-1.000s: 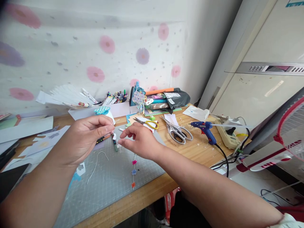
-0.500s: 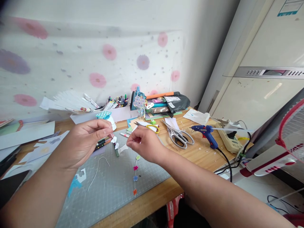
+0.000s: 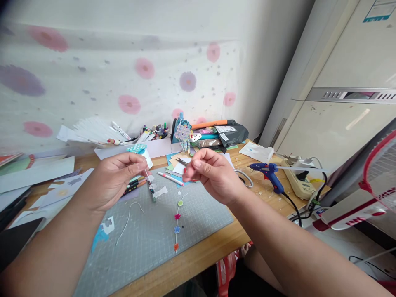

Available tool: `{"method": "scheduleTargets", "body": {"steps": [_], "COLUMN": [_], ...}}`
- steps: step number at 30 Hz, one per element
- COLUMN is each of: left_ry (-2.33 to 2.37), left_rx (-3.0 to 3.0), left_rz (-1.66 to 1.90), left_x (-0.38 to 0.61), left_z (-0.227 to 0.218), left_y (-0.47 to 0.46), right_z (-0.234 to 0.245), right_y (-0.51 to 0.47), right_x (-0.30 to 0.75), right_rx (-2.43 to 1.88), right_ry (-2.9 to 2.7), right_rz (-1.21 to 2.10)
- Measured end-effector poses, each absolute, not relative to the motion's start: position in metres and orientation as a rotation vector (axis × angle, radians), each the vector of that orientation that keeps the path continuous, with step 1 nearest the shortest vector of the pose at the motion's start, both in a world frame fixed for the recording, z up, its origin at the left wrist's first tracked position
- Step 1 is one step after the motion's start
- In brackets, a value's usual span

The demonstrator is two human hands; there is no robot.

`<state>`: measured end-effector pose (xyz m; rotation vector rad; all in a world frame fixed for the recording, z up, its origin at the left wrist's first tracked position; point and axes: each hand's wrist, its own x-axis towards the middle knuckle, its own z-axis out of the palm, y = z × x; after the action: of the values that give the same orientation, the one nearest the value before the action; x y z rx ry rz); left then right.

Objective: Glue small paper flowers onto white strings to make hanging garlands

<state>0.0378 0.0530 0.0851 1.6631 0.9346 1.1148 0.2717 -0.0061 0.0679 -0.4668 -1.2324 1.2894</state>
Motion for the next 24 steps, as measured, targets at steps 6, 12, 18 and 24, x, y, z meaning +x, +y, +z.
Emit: {"method": "scheduleTargets", "body": {"steps": [6,12,18,24], "left_ry": [0.975,0.955,0.995,1.01], "left_rx": [1.582,1.677,1.695,1.726], "left_rz": [1.064,1.139,1.134,1.114], "left_x": [0.033,0.033,0.033,0.034], "left_z": [0.083,0.085,0.086,0.086], "left_y": [0.055,0.056,0.057,0.055], "right_z": [0.064,0.042,0.02,0.016], "right_y": [0.01,0.038,0.053,0.057], "right_x": [0.309,0.352,0.369,0.376], "right_rx": [-0.936,-1.689,-1.802,-1.882], "right_ry": [-1.385,-1.608,-1.814,-1.788], "right_rz": [0.951,0.468,0.471,0.454]}}
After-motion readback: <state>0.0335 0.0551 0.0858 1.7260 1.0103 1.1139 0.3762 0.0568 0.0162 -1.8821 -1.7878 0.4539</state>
